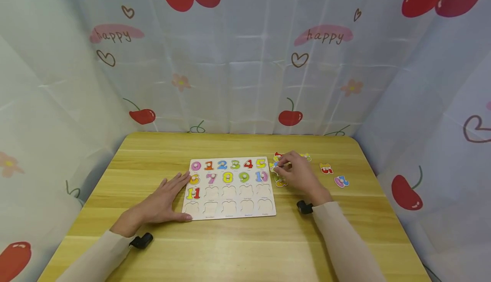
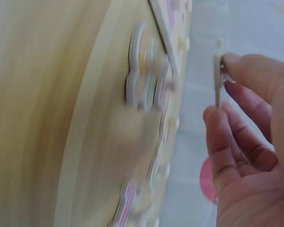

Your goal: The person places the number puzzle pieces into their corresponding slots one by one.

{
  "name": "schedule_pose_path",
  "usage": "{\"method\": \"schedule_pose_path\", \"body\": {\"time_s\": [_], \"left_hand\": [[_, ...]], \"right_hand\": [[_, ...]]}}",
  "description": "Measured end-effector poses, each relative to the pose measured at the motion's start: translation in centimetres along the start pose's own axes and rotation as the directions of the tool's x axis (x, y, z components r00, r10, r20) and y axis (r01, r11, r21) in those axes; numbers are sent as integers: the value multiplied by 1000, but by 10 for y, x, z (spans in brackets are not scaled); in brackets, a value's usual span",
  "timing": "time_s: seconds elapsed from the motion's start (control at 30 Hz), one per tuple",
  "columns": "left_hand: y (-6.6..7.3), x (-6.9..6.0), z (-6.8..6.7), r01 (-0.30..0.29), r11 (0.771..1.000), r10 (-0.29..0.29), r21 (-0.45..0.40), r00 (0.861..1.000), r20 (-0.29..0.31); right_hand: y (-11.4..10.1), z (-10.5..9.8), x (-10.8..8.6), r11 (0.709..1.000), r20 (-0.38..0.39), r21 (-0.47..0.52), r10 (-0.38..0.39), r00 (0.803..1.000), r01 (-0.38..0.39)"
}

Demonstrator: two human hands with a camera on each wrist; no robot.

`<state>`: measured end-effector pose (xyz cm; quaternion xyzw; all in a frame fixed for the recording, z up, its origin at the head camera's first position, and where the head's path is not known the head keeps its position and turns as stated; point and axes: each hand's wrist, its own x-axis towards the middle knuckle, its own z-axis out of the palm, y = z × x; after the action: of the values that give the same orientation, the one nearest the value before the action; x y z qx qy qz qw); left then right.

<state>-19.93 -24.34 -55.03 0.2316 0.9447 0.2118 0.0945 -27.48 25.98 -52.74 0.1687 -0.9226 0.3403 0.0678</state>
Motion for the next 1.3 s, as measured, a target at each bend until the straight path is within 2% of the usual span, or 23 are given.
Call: {"method": "schedule_pose_path", "body": {"time_s": [0.37, 0.6, 0.7, 1.07, 1.3], "left_hand": [[1, 0, -1, 1, 1000, -1, 0, 1000, 2], [1, -1, -2, 1, 1000, -1, -4, 1000, 2], [0, -1, -1, 3, 1000, -3, -5, 1000, 3], [0, -1, -3, 0, 1000, 0, -11, 1000, 3], [2, -2, -3, -1, 1000, 1, -23, 1000, 3]], "right_hand": [[-43, 33, 6, 988, 43, 104, -121, 992, 116], [-75, 59, 11, 965, 96, 138, -238, 967, 224], [-88, 72, 13, 959, 134, 145, -262, 956, 243], [-134, 115, 18, 969, 260, 115, -244, 934, 220], [-151, 130, 19, 970, 311, 69, -242, 919, 232]]}}
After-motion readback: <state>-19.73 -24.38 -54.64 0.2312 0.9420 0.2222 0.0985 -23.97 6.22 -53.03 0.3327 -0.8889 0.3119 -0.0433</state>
